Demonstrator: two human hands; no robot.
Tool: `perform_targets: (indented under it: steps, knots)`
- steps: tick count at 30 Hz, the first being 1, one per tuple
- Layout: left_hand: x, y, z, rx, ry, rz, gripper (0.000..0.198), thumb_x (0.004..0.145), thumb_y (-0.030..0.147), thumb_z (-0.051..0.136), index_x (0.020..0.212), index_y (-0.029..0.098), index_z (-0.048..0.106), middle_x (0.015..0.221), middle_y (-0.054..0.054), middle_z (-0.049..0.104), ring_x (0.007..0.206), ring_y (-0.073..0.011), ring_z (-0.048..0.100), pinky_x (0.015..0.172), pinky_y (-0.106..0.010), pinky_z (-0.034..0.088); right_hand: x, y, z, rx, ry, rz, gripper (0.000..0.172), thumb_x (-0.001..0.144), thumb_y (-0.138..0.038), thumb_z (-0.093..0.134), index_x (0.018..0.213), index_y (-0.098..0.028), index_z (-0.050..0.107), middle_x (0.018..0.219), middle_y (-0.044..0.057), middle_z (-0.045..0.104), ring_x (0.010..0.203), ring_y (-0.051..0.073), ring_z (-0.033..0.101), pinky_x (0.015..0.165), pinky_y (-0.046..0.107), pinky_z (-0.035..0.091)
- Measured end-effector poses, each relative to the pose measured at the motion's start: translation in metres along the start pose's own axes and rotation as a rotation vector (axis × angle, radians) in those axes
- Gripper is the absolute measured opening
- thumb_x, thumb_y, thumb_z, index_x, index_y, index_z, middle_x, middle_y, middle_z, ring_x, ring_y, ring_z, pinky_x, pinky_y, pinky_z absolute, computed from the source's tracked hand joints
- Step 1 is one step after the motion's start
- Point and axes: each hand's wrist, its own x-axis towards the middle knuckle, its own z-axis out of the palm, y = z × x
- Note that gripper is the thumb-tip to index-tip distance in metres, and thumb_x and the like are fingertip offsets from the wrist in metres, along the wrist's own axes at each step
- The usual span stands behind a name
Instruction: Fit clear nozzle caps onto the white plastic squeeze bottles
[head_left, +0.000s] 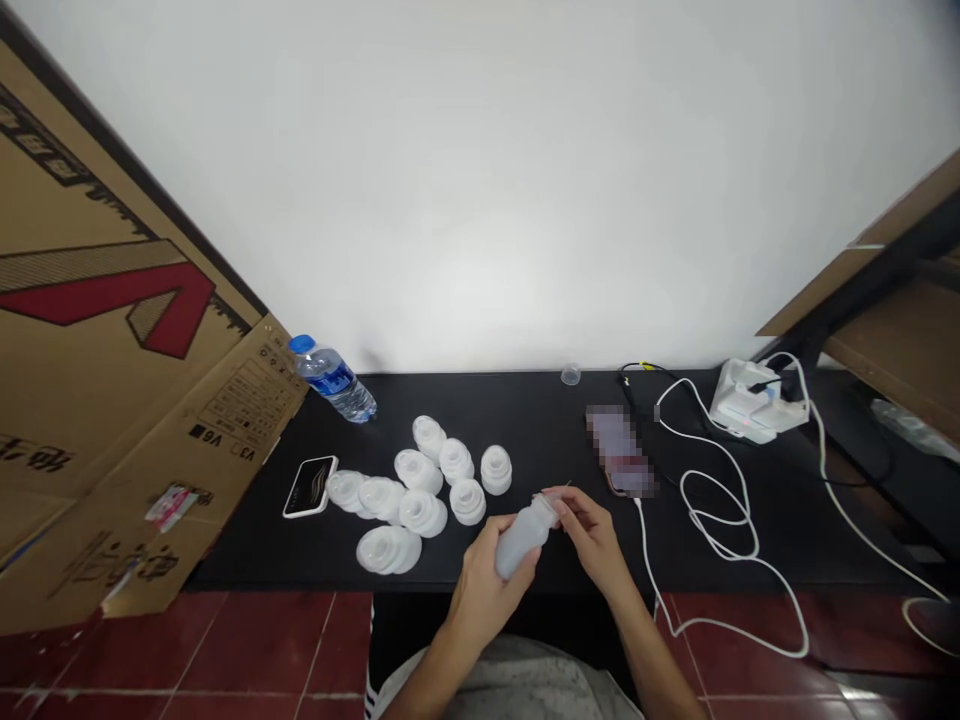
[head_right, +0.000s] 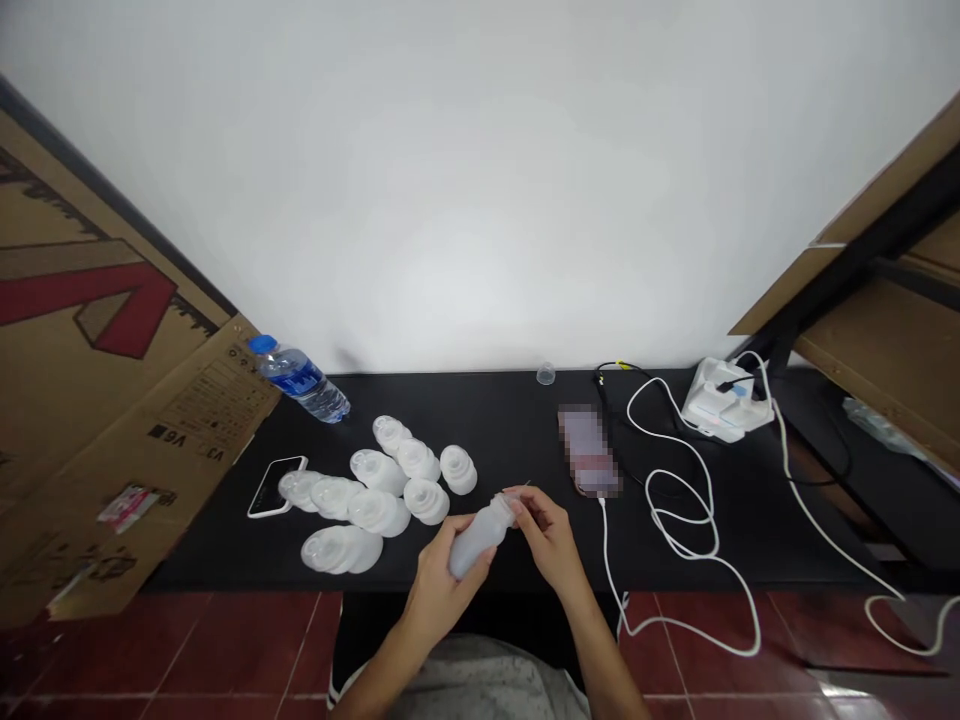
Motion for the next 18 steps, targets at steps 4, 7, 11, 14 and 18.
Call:
perform_targets:
  steps: [4,7,11,14,18]
  knots:
    - [0.0,0.004,-0.005,-0.168,-0.057,-0.032,0.033,0.106,0.048,0.067,0.123,0.021,0.07,0.102,-0.008,0.08,0.085,-0.0226,0.075,0.076,-0.032,0.061,-0.001,-0.006,-0.002,-0.011,-0.081,0.022,0.037,0.104,-0.06,0.07,0.118,-0.028,0.083,0.11,0.01,0.086,0.085,0.025,0.075,0.073,0.034,0.061]
    - [0.001,0.006,-0.005,-0.45,-0.151,-0.132,0.042,0.106,0.059,0.062,0.112,0.018,0.07,0.084,-0.006,0.076,0.065,-0.0177,0.069,0.055,-0.025,0.055,-0.002,-0.007,0.0,0.029,-0.106,0.032,0.037,0.105,-0.059,0.069,0.119,-0.028,0.082,0.115,0.011,0.085,0.076,0.022,0.069,0.067,0.032,0.056]
    - [0.003,0.004,-0.004,-0.592,-0.197,-0.155,0.047,0.106,0.064,0.061,0.108,0.016,0.067,0.076,-0.003,0.071,0.056,-0.0139,0.063,0.049,-0.022,0.051,-0.003,-0.005,0.01,0.084,-0.049,0.069,0.042,0.1,-0.065,0.073,0.113,-0.026,0.08,0.103,0.009,0.081,0.072,0.02,0.063,0.06,0.029,0.049]
    - [0.002,0.002,-0.004,-0.458,-0.147,-0.117,0.044,0.104,0.06,0.066,0.115,0.018,0.067,0.083,-0.004,0.073,0.062,-0.0144,0.065,0.051,-0.021,0.051,-0.002,-0.01,0.018,-0.014,0.074,0.116,0.045,0.093,-0.068,0.08,0.097,-0.023,0.078,0.074,0.002,0.069,0.058,0.016,0.05,0.052,0.027,0.04]
    - [0.002,0.002,-0.008,-0.411,-0.146,-0.089,0.04,0.106,0.057,0.064,0.118,0.019,0.067,0.091,-0.005,0.075,0.067,-0.0152,0.067,0.053,-0.021,0.049,-0.003,-0.03,0.019,-0.067,0.075,0.102,0.049,0.095,-0.073,0.074,0.1,-0.024,0.079,0.083,0.006,0.073,0.075,0.024,0.064,0.068,0.032,0.052]
